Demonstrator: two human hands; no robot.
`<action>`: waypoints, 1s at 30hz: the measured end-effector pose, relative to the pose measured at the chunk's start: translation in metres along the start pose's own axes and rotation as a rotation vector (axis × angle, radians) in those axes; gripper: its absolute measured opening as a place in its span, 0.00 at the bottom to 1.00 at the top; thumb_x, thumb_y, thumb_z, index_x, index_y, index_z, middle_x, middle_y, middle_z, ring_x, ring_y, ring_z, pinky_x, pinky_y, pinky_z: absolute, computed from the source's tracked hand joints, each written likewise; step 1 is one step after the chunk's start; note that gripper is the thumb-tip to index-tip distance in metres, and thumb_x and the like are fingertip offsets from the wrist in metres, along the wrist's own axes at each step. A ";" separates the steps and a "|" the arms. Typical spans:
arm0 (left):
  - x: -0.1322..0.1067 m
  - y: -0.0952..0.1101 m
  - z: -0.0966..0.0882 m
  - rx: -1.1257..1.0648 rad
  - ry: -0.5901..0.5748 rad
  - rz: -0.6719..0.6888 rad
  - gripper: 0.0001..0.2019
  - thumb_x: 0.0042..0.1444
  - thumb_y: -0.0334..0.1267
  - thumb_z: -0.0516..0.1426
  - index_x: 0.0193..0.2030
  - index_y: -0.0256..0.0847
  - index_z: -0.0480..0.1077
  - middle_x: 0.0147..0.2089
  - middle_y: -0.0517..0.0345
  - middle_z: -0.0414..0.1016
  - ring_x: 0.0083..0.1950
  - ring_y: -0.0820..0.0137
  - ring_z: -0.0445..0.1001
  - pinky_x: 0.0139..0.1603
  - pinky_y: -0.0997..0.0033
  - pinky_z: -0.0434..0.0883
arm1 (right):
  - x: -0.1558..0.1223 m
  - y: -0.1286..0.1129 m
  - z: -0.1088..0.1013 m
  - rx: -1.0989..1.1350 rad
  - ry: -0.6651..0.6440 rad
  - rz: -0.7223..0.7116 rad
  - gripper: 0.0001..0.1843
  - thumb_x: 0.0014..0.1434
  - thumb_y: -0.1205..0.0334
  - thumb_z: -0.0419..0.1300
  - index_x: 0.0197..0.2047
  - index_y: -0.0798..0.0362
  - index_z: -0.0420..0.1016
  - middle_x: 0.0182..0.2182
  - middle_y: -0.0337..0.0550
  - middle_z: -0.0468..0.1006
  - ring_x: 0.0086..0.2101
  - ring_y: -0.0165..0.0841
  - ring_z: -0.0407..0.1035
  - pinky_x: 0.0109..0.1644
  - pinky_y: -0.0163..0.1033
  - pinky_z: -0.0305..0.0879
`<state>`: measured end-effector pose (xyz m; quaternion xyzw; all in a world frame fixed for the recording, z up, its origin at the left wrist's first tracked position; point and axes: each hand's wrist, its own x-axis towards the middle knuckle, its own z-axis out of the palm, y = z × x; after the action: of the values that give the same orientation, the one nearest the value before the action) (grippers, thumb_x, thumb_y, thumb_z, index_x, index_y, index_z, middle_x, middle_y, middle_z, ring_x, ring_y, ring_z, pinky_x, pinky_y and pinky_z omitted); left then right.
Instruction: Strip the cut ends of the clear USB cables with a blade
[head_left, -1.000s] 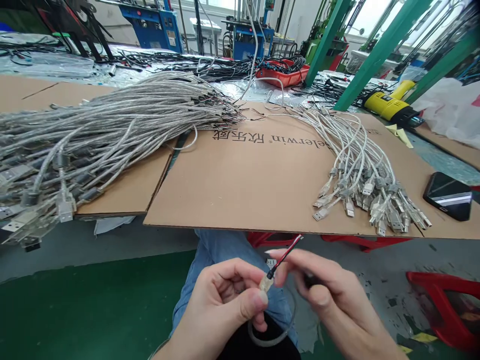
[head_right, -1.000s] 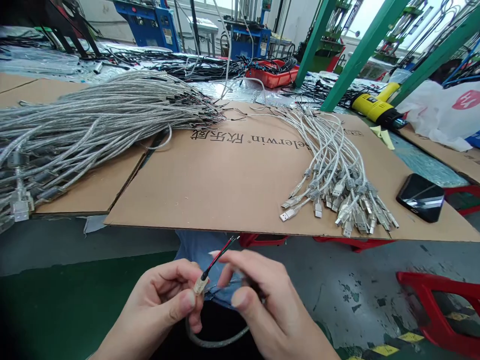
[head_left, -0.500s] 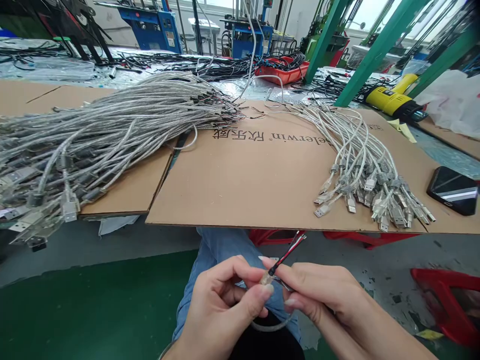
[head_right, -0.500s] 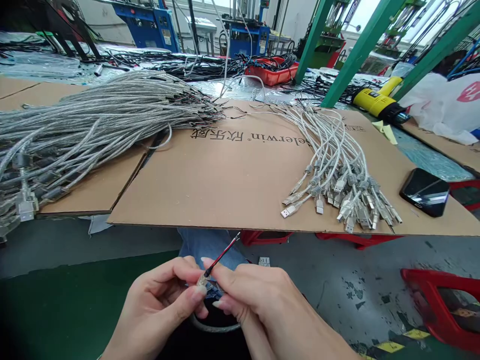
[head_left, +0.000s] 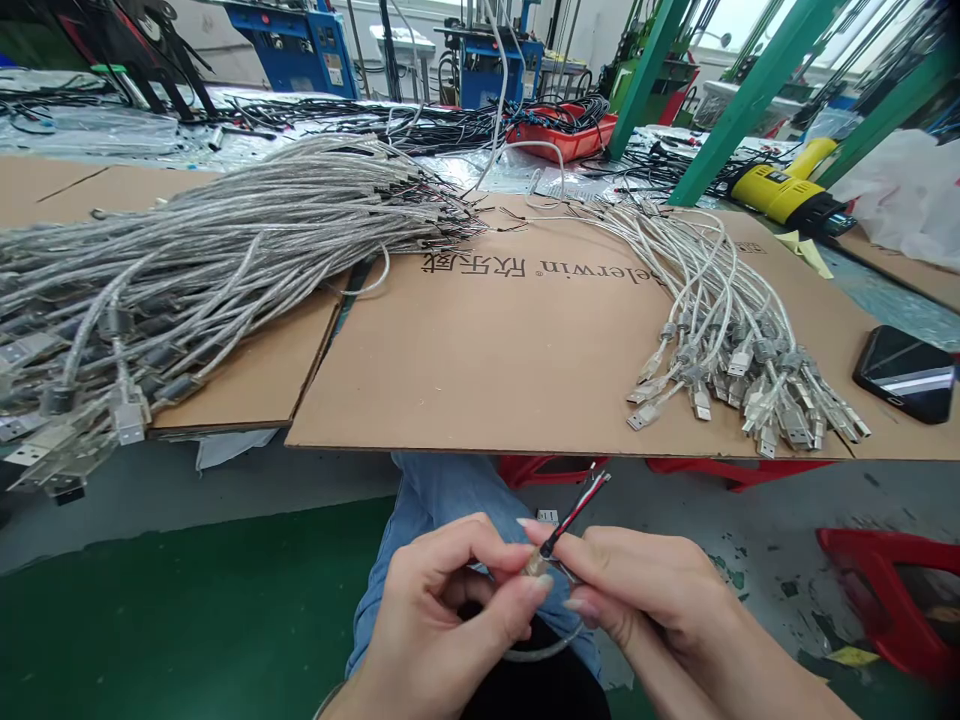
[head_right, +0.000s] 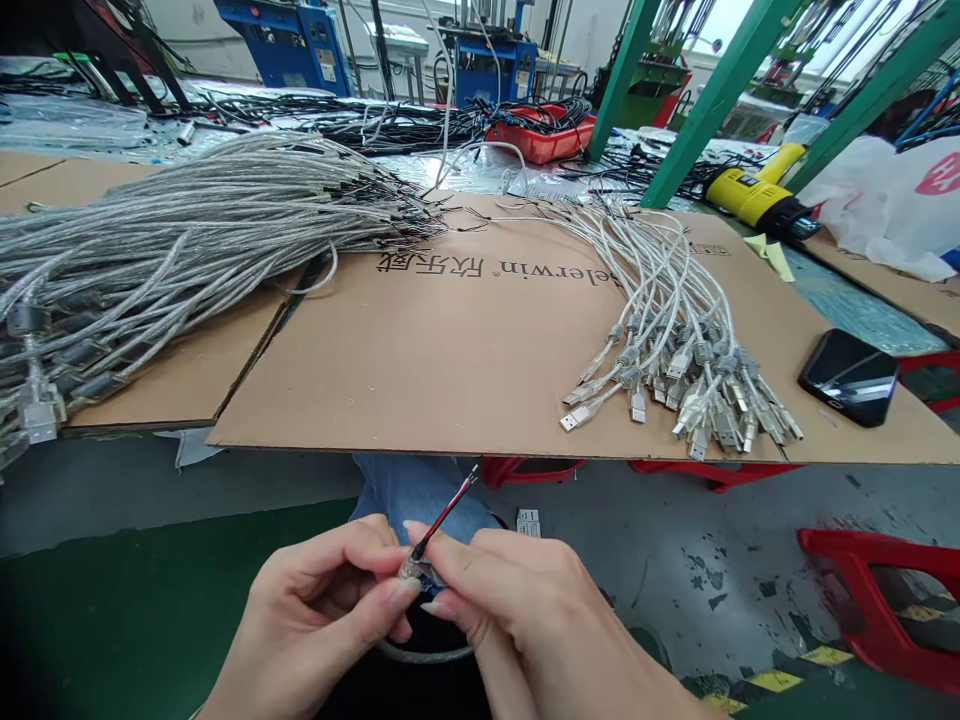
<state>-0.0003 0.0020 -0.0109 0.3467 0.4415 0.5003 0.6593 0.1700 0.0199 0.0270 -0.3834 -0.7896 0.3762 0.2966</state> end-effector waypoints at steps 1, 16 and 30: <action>0.000 0.001 0.000 -0.022 -0.006 -0.029 0.05 0.47 0.33 0.66 0.25 0.39 0.74 0.25 0.65 0.69 0.21 0.79 0.71 0.22 0.84 0.72 | 0.000 0.001 0.001 0.009 0.017 -0.010 0.13 0.63 0.69 0.51 0.40 0.52 0.78 0.22 0.41 0.76 0.24 0.33 0.71 0.29 0.34 0.71; 0.006 0.010 0.002 -0.170 -0.056 -0.162 0.04 0.44 0.35 0.68 0.24 0.39 0.78 0.23 0.64 0.72 0.19 0.79 0.73 0.21 0.86 0.70 | -0.001 -0.003 -0.011 -0.039 -0.180 0.077 0.12 0.65 0.70 0.49 0.44 0.51 0.72 0.28 0.39 0.74 0.27 0.31 0.68 0.32 0.33 0.65; 0.010 0.008 -0.006 -0.050 -0.127 -0.123 0.06 0.50 0.41 0.65 0.27 0.42 0.80 0.22 0.64 0.71 0.19 0.80 0.72 0.22 0.87 0.68 | 0.005 -0.001 -0.010 0.000 -0.171 0.033 0.13 0.65 0.69 0.49 0.38 0.52 0.74 0.27 0.40 0.74 0.28 0.32 0.69 0.32 0.34 0.65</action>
<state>-0.0078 0.0138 -0.0087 0.3335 0.4066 0.4465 0.7239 0.1747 0.0272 0.0337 -0.3628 -0.8056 0.4124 0.2222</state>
